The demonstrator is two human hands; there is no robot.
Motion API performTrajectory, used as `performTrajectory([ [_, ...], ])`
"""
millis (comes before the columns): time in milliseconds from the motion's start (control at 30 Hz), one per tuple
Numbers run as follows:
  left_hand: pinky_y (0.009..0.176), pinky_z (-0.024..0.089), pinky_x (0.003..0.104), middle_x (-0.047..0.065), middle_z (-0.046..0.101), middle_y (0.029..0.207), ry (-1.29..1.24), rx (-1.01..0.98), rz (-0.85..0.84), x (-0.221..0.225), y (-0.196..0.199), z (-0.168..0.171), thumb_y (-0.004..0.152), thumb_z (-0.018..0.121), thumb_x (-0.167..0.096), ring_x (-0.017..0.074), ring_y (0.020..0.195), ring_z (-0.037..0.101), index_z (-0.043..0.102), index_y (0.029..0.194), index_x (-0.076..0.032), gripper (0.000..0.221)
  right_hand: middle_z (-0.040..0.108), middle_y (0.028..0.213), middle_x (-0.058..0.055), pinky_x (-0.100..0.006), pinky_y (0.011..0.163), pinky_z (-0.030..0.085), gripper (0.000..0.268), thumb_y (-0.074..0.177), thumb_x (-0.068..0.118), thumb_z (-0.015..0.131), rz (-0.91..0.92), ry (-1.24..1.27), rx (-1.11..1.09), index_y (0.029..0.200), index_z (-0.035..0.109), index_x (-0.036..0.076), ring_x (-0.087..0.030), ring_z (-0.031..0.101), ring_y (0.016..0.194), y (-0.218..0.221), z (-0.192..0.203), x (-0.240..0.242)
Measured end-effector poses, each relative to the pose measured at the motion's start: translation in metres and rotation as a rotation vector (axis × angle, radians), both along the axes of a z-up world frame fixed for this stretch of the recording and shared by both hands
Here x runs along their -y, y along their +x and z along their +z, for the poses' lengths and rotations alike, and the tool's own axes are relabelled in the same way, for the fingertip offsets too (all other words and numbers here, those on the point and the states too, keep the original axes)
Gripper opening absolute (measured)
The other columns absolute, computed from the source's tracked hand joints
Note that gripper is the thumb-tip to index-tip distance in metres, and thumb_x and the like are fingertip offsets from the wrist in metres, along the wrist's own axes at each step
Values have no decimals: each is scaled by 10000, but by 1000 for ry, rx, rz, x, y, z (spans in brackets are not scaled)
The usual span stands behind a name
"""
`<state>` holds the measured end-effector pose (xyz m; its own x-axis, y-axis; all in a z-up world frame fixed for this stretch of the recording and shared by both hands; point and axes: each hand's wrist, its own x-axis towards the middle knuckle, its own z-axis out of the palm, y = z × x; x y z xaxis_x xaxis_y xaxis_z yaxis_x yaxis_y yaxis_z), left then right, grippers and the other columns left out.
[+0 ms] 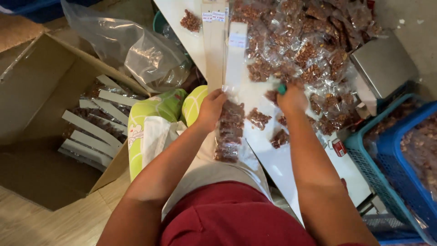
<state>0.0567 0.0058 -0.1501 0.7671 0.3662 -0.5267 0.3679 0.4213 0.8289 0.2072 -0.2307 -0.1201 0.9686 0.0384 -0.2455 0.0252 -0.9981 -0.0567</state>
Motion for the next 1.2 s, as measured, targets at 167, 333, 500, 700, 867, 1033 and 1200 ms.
performTrajectory([
  [167,777,593,382,61,760,883,189,11,-103,-10,-12,21,888,763,-423,194,811,709,750,1047,-184,287,626,1151,-149,-591,823,574,378,854,312,718,195,154,244,1144,724,70,-472,704,958,-19,4,23],
  [333,666,597,388,90,736,818,188,59,-68,-5,-8,11,888,774,-363,222,701,706,733,1018,-110,288,713,900,-115,-496,721,549,268,812,304,795,40,517,341,1036,755,161,-388,716,882,-47,52,13],
  [500,734,571,373,89,724,840,125,161,-70,-7,-6,-1,872,822,-316,189,769,671,691,1027,-70,319,688,766,-67,-353,672,562,229,723,80,756,257,1050,-337,951,752,63,-189,678,709,-80,137,-31],
  [700,762,540,333,85,690,903,-116,301,-16,2,-17,25,906,808,-287,190,844,651,653,1067,-53,323,666,666,-91,-279,589,549,181,793,82,815,157,1105,-193,953,742,35,-164,676,610,-78,101,-77],
  [867,1076,453,463,150,663,1182,-79,380,33,5,-41,92,1042,614,-387,271,1180,575,644,1230,-54,383,665,621,-54,-231,583,530,217,793,166,896,83,1108,-122,922,741,86,-120,682,585,-68,78,-82],
  [1033,1116,474,437,79,727,1278,272,420,-74,3,-40,69,1041,647,-332,226,1284,617,679,1350,-195,340,672,637,-69,-249,596,544,236,791,166,916,52,1114,-88,905,732,72,-143,699,591,-75,78,-80],
  [1200,1132,452,520,107,699,1337,477,337,-162,-2,-59,127,1093,462,-380,362,1263,637,626,1419,-224,396,709,713,-41,-276,662,543,188,812,211,870,-28,1101,-12,943,764,129,-146,708,664,-97,115,-101],
])
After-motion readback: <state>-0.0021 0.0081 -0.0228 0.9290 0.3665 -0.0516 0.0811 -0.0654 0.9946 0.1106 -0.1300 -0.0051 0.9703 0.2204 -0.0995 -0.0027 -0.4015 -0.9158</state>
